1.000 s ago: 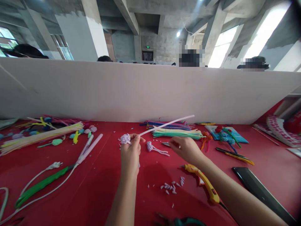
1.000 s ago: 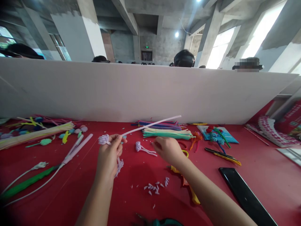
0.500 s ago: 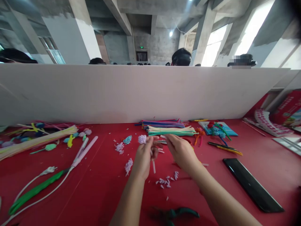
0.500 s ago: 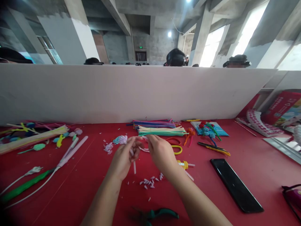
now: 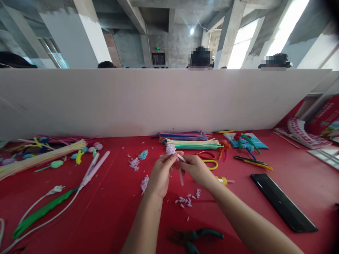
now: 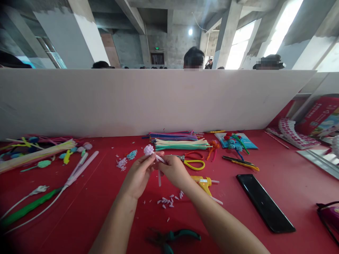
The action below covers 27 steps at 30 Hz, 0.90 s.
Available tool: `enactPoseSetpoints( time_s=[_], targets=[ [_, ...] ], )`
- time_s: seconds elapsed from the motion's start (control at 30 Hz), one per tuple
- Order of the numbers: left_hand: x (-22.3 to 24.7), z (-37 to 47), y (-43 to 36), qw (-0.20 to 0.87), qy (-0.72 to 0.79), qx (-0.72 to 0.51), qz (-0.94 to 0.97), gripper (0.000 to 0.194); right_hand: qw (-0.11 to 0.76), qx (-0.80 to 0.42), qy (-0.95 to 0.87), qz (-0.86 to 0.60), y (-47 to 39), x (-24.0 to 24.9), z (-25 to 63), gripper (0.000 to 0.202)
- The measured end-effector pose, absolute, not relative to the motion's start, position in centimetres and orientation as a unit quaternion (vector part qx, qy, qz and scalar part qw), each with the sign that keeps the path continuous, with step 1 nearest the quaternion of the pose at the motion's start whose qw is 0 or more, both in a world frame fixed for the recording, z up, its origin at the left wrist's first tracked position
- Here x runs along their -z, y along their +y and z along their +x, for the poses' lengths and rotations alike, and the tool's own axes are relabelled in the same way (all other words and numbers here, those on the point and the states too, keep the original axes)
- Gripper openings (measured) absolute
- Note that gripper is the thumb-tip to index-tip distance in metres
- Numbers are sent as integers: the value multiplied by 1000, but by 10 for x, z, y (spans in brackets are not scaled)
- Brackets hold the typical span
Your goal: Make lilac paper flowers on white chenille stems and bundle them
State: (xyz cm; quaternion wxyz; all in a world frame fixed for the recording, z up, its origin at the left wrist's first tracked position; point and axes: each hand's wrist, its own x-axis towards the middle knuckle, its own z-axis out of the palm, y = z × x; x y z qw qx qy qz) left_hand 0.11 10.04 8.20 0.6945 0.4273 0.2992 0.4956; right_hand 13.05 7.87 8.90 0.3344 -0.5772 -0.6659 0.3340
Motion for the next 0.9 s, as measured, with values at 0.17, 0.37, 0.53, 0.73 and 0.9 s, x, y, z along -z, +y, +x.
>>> enactPoseSetpoints(
  time_s=[0.17,0.37,0.53,0.73,0.9],
  targets=[
    [-80,-24,117,579,394,-601,384,19,238,-288,-689,-621,102,-74,145,35],
    [-86,-51,128,563,398,-639,340,21,102,-191,-708,-672,141,-29,124,32],
    [-84,-45,125,579,385,-622,359,21,62,-160,-725,-667,148,-5,90,34],
    [-84,-48,126,564,382,-627,377,21,190,-128,-701,-675,144,-28,114,28],
    [-89,-29,116,567,364,-608,421,21,372,-106,-689,-613,106,-76,142,25]
  ],
)
